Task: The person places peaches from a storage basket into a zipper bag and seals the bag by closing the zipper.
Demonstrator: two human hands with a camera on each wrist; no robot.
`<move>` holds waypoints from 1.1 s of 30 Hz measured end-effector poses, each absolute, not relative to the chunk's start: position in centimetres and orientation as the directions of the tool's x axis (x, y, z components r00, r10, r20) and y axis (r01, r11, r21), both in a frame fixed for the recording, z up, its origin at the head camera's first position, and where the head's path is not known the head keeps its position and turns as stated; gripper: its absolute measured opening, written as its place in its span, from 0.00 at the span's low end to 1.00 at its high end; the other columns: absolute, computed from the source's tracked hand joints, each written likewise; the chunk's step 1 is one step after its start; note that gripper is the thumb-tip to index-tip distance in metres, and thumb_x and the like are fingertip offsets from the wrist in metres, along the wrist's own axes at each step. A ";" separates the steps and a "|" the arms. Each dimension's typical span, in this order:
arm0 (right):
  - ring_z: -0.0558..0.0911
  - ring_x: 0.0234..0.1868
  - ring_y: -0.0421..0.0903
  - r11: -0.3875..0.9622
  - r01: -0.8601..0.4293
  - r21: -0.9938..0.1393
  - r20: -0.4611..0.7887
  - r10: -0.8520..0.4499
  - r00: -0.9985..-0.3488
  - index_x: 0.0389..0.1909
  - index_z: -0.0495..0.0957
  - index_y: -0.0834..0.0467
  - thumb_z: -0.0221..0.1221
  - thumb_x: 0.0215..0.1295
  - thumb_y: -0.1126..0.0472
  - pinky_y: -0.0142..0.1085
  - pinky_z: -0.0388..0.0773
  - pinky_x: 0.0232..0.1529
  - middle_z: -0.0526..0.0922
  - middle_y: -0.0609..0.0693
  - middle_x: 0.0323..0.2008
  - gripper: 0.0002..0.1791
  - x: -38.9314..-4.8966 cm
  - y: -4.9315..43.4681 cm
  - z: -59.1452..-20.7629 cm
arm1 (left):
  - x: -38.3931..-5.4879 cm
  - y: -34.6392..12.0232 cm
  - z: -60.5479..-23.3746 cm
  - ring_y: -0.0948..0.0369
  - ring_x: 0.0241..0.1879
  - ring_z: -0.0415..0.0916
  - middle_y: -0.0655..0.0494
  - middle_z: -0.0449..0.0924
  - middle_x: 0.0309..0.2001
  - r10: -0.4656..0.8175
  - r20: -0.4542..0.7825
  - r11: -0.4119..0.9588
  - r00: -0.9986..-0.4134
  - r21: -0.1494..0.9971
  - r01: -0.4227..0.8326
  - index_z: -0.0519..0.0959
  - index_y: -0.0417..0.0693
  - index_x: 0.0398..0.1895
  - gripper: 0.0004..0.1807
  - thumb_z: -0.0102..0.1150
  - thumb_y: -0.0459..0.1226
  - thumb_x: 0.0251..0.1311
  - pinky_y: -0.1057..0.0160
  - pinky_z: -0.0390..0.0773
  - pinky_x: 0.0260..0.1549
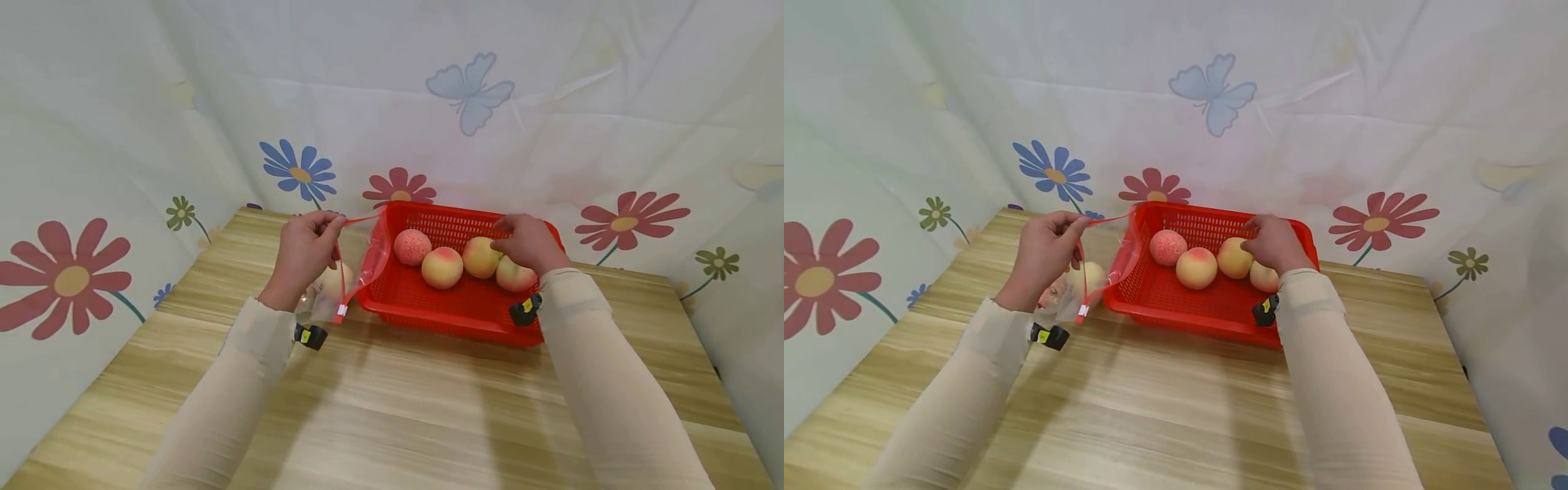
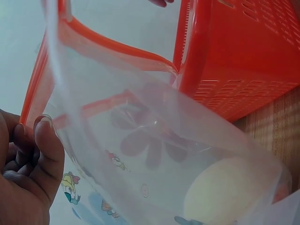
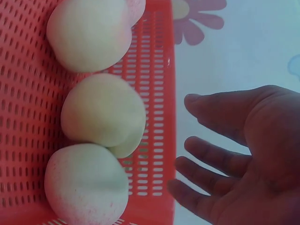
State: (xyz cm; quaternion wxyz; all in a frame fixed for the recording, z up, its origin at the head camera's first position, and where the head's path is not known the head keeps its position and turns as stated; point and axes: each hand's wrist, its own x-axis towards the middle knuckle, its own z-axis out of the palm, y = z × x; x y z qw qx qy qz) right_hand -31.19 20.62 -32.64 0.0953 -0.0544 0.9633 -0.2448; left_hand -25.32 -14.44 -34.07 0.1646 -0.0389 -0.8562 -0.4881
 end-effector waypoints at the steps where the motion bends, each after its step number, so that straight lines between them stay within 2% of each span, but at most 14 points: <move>1: 0.72 0.60 0.61 0.878 -0.052 -0.475 -0.166 -0.147 -0.975 0.64 0.70 0.61 0.58 0.66 0.57 0.57 0.69 0.63 0.73 0.63 0.62 0.26 -31.2 20.7 -32.7 | -25.3 -14.4 -34.1 0.55 0.14 0.75 0.47 0.76 0.21 -0.094 0.320 0.520 -0.943 0.823 0.228 0.82 0.45 0.46 0.14 0.56 0.44 0.67 0.66 0.79 0.18; 13: 0.71 0.62 0.63 0.901 -0.015 -0.434 -0.275 -0.149 -0.950 0.66 0.69 0.62 0.59 0.66 0.56 0.59 0.69 0.62 0.72 0.64 0.64 0.29 -32.0 22.0 -33.6 | -25.3 -14.5 -34.2 0.55 0.14 0.74 0.47 0.75 0.20 -0.087 0.331 0.523 -0.940 0.818 0.240 0.82 0.43 0.45 0.14 0.57 0.43 0.67 0.67 0.78 0.18; 23: 0.74 0.55 0.60 0.913 0.029 -0.406 -0.332 -0.118 -0.936 0.62 0.72 0.64 0.62 0.63 0.54 0.55 0.75 0.58 0.75 0.65 0.60 0.29 -32.4 22.6 -34.1 | -25.3 -14.5 -34.1 0.55 0.14 0.74 0.47 0.75 0.20 -0.083 0.325 0.524 -0.942 0.818 0.236 0.82 0.44 0.45 0.15 0.56 0.45 0.67 0.67 0.78 0.18; 33: 0.71 0.59 0.61 0.913 0.079 -0.400 -0.388 -0.091 -0.917 0.66 0.68 0.62 0.64 0.61 0.54 0.55 0.73 0.61 0.69 0.64 0.65 0.34 -32.4 22.8 -34.6 | -25.1 -14.5 -34.1 0.54 0.15 0.75 0.47 0.75 0.21 -0.092 0.308 0.525 -0.947 0.823 0.217 0.82 0.46 0.46 0.14 0.56 0.45 0.67 0.66 0.79 0.20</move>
